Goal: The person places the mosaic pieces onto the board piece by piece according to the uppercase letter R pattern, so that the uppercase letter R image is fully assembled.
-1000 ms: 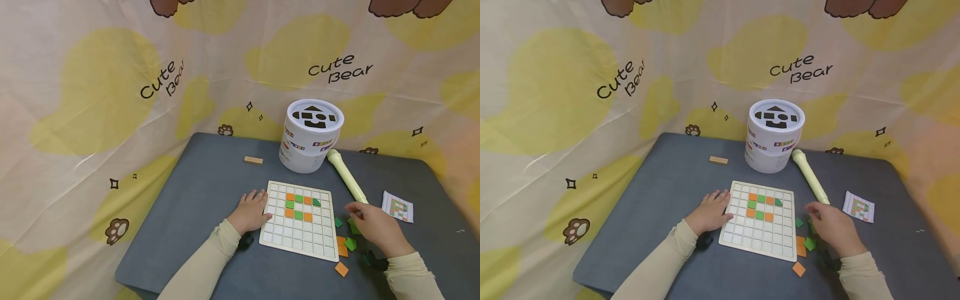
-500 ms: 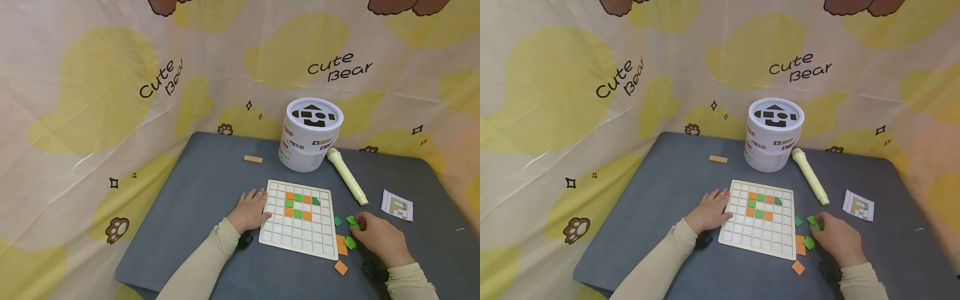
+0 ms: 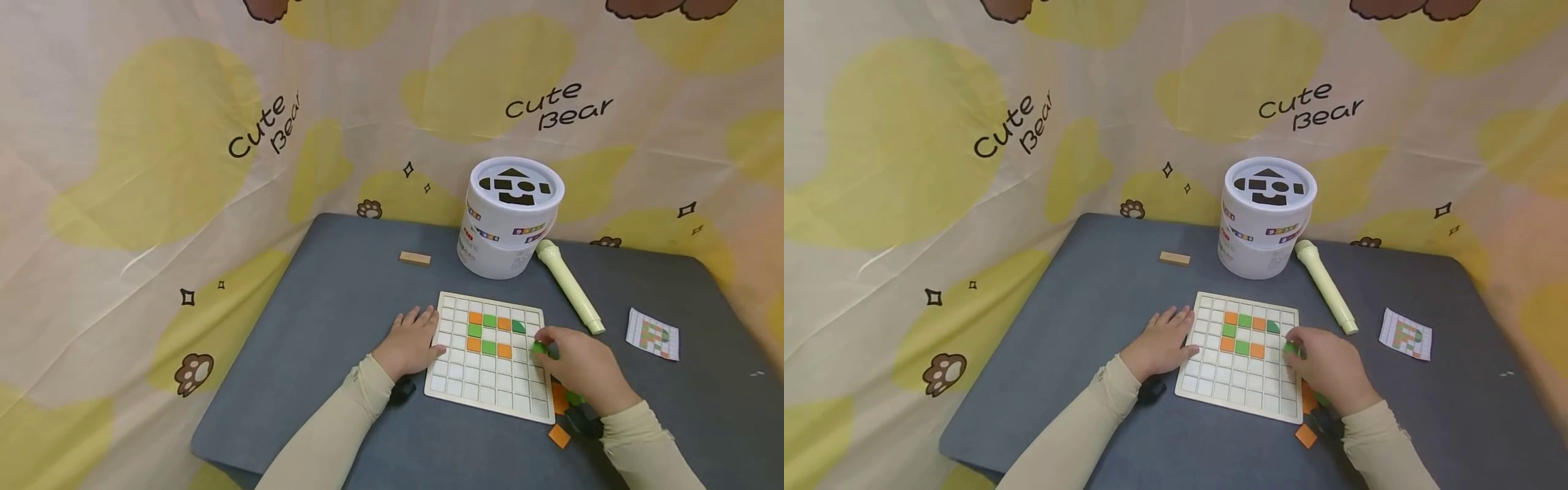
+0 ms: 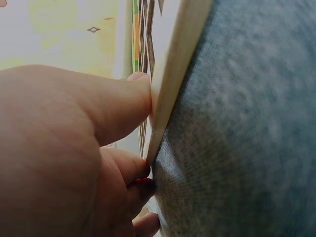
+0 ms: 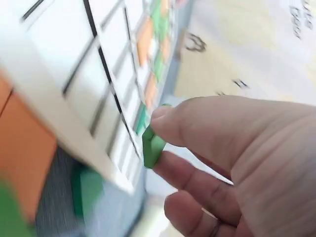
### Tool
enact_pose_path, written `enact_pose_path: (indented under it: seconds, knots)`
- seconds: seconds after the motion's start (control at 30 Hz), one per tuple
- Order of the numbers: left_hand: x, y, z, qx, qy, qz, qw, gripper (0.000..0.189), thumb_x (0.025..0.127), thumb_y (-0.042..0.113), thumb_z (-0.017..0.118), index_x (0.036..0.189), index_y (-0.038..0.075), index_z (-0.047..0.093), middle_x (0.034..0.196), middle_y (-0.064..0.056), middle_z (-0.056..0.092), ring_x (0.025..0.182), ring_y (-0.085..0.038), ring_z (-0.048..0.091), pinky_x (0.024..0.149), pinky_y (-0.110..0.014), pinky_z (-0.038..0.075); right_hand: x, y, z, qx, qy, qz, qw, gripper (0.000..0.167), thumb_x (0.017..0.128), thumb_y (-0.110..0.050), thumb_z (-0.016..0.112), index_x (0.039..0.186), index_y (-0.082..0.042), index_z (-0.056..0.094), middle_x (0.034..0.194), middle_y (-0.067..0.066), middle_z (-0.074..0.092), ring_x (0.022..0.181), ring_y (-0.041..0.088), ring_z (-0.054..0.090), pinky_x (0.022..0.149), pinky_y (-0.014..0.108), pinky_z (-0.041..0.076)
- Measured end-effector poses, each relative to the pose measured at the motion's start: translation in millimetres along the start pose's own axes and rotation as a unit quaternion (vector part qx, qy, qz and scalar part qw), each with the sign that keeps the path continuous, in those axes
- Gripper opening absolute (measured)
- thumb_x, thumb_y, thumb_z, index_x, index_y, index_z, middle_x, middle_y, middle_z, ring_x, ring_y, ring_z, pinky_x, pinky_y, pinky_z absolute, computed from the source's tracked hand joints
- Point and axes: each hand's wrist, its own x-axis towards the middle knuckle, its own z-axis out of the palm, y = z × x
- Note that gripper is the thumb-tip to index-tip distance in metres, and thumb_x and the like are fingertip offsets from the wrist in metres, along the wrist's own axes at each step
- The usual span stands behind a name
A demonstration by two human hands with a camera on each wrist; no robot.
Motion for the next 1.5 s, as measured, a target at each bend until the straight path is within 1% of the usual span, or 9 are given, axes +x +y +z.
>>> enact_pose_path:
  seconds: [0.1,0.27,0.43,0.5,0.63,0.77,1.03,1.27,1.5]
  knots:
    - [-2.3,0.8,-1.2,-0.003,-0.005,0.002,1.0000,0.079,0.110,0.054,0.054,0.170,0.010,0.029,0.176,-0.006,0.024,0.161,-0.032,0.019,0.127,-0.056,0.020,13.0,-7.1,8.3,-0.009,-0.019,-0.030,0.9993,0.017,0.091,-0.018,0.087,0.106,-0.011,0.081,0.100,0.004,0.076,0.073,0.013,0.058,0.060,0.038,0.052]
    - [-3.0,2.8,-3.8,-0.006,-0.002,0.008,0.9999,0.079,0.110,0.054,0.054,0.170,0.009,0.028,0.176,-0.006,0.023,0.161,-0.032,0.020,0.127,-0.056,0.020,22.5,-7.1,16.3,-0.032,0.004,-0.082,0.9961,0.012,0.087,-0.007,0.088,0.095,-0.014,0.084,0.101,0.004,0.078,0.092,0.026,0.071,0.077,0.050,0.061]
    - [-3.2,1.9,-3.7,0.002,0.000,0.002,1.0000,0.080,0.109,0.054,0.054,0.170,0.010,0.028,0.176,-0.006,0.024,0.161,-0.031,0.020,0.127,-0.055,0.020,28.6,-6.7,16.6,-0.013,-0.014,-0.115,0.9931,0.010,0.091,-0.008,0.085,0.100,-0.014,0.085,0.105,0.003,0.078,0.104,0.032,0.072,0.089,0.054,0.060]
    - [-3.5,0.9,-3.6,0.002,-0.001,-0.001,1.0000,0.080,0.109,0.054,0.054,0.170,0.010,0.028,0.176,-0.005,0.024,0.161,-0.031,0.020,0.127,-0.055,0.020,28.4,-3.8,12.3,0.027,-0.031,-0.096,0.9945,0.011,0.096,-0.010,0.081,0.107,-0.013,0.085,0.110,0.003,0.078,0.106,0.031,0.071,0.091,0.055,0.059]
    - [-2.6,0.6,-3.4,-0.001,-0.003,0.000,1.0000,0.080,0.109,0.054,0.054,0.170,0.009,0.028,0.176,-0.006,0.023,0.161,-0.032,0.020,0.127,-0.056,0.019,20.6,11.2,-3.5,0.077,-0.029,-0.038,0.9959,0.016,0.101,-0.013,0.075,0.115,-0.009,0.082,0.117,0.010,0.075,0.102,0.029,0.070,0.085,0.055,0.059]
    - [-2.1,-0.6,-2.7,0.004,-0.001,0.003,1.0000,0.080,0.110,0.054,0.053,0.170,0.009,0.028,0.176,-0.007,0.024,0.161,-0.033,0.020,0.127,-0.057,0.020,11.5,23.6,-16.7,0.065,-0.037,-0.002,0.9972,0.017,0.099,-0.014,0.077,0.113,-0.006,0.082,0.113,0.011,0.074,0.092,0.026,0.066,0.077,0.052,0.059]
    - [-3.1,-1.5,-3.8,0.001,-0.001,0.016,0.9999,0.078,0.110,0.053,0.052,0.170,0.008,0.028,0.175,-0.008,0.024,0.161,-0.034,0.020,0.127,-0.057,0.020,-2.2,36.7,-1.6,-0.017,-0.081,-0.005,0.9965,0.029,0.086,-0.021,0.088,0.112,-0.008,0.082,0.112,0.010,0.073,0.089,0.023,0.068,0.071,0.049,0.058]
    - [-4.3,-1.5,-4.7,0.000,-0.001,0.016,0.9999,0.078,0.111,0.053,0.052,0.170,0.008,0.028,0.175,-0.008,0.024,0.161,-0.034,0.020,0.127,-0.057,0.021,-1.6,36.5,4.4,-0.022,-0.060,-0.001,0.9979,0.040,0.086,-0.023,0.088,0.119,-0.002,0.079,0.115,0.014,0.073,0.092,0.026,0.069,0.074,0.053,0.059]
    - [-4.5,-1.9,-6.3,-0.003,-0.005,0.016,0.9999,0.079,0.111,0.054,0.052,0.170,0.009,0.026,0.176,-0.008,0.022,0.161,-0.034,0.019,0.127,-0.057,0.019,6.7,32.8,4.4,-0.011,-0.079,0.013,0.9967,0.044,0.089,-0.021,0.085,0.127,-0.003,0.075,0.106,0.007,0.073,0.076,0.015,0.058,0.064,0.040,0.053]
